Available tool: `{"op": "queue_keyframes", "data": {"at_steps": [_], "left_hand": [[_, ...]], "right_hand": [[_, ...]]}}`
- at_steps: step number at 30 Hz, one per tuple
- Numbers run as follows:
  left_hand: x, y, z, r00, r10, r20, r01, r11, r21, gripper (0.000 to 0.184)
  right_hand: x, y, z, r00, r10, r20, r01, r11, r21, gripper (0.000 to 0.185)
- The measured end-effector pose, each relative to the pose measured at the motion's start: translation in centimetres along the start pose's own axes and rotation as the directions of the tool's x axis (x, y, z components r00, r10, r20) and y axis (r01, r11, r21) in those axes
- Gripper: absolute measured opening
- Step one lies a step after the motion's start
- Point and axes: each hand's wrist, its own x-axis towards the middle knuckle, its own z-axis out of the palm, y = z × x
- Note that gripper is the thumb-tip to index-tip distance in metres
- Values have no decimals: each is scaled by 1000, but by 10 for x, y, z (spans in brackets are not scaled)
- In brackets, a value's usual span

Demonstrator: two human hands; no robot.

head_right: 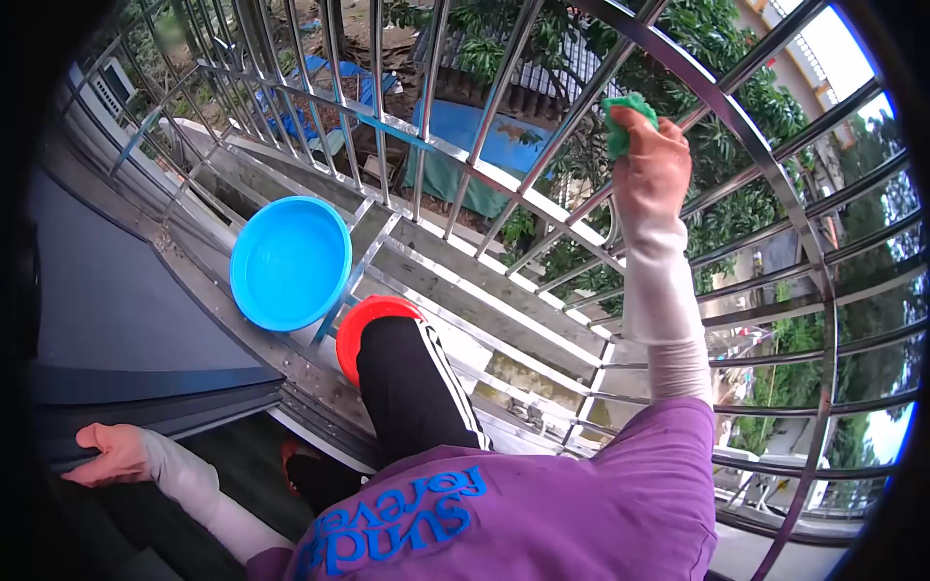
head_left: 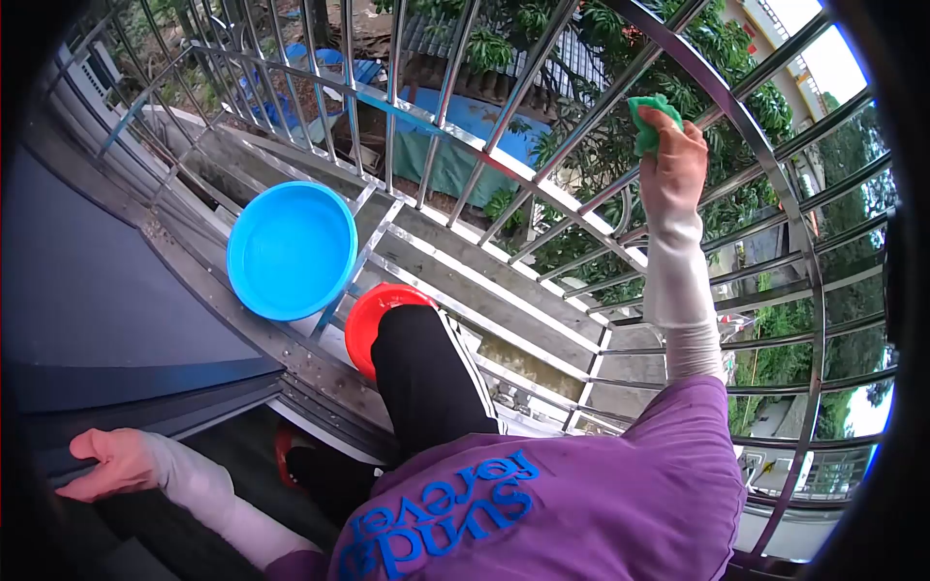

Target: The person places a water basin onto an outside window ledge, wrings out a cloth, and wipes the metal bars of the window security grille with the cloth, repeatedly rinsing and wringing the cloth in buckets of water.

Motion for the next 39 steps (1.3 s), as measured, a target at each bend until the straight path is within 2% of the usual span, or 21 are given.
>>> {"op": "queue_keyframes", "data": {"at_steps": [1, 5, 7, 9, 13, 15, 16, 18, 20, 21, 22, 23, 24, 25, 27, 29, 31, 32, 35, 37, 39], "left_hand": [[2, 2, -3, 1000, 11, -1, -11, 1000, 21, 46], [0, -6, 5, 1000, -1, -22, 0, 997, -77, 47], [-5, -10, 9, 999, -28, -24, 25, 992, -121, 47], [-12, -15, 12, 998, -64, -15, 62, 988, -145, 47], [-9, -11, 15, 996, -86, -12, 81, 966, -245, 49], [-13, -15, 15, 995, -97, -7, 92, 961, -260, 49], [-12, -13, 12, 994, -106, 18, 108, 964, -243, 49], [-7, -8, 7, 991, -126, 48, 133, 963, -233, 50], [-5, -6, 3, 984, -153, 89, 169, 960, -225, 51], [-8, -9, 9, 992, -121, 27, 124, 975, -185, 49], [-11, -15, 17, 996, -86, -32, 81, 986, -144, 48], [-11, -15, 21, 997, -65, -43, 59, 991, -123, 48], [-10, -15, 19, 997, -56, -47, 51, 992, -116, 48], [-8, -13, 16, 997, -51, -51, 44, 991, -127, 48], [-4, -9, 11, 997, -46, -54, 39, 989, -140, 49], [-1, -6, 8, 997, -35, -63, 26, 989, -146, 49], [0, -4, 8, 997, -23, -69, 14, 992, -129, 49], [0, -2, 6, 997, -12, -75, 3, 993, -116, 50], [-1, -2, -2, 996, 12, -84, -21, 994, -107, 50], [1, 0, -6, 997, 24, -73, -31, 994, -102, 52], [3, 4, -10, 998, 22, -60, -29, 994, -106, 54]], "right_hand": [[-18, -20, 17, 962, 245, 118, -250, 968, 23, 25], [-67, -32, 149, 856, 409, 316, -414, 909, -55, 19], [-89, -20, 213, 880, 365, 303, -380, 925, -10, 15], [-95, -41, 227, 821, 520, 236, -435, 837, -332, 12], [-122, -12, 226, 906, 227, 358, -76, 918, -389, 7], [-134, -2, 221, 801, 158, 577, 290, 741, -606, 5], [-142, 4, 216, 778, 114, 617, 292, 805, -517, 6], [-151, 14, 184, 802, 244, 544, -254, 965, -59, 11], [-141, -16, 142, 760, 530, 376, -591, 804, 61, 21], [-137, -9, 125, 837, 439, 327, -448, 892, -51, 28], [-125, -8, 123, 611, 739, 283, -788, 535, 304, 30], [-115, -11, 125, 267, 889, 372, -806, -6, 591, 32], [-127, -5, 143, 358, 906, 225, -858, 225, 462, 29], [-161, 27, 181, 831, 556, 27, -552, 829, -96, 23], [-144, 12, 165, 754, 580, 309, -478, 807, -346, 19], [-167, 22, 148, 864, 332, 378, -110, 858, -502, 12], [-182, 26, 125, 834, 314, 453, -189, 935, -300, 13], [-191, 31, 126, 824, 323, 465, -116, 900, -420, 12], [-176, 8, 93, 833, 360, 421, -251, 923, -292, 9], [-194, 16, 89, 622, 709, 333, -772, 626, 108, 8], [-201, 19, 71, 507, 848, 157, -855, 470, 221, 9]]}}
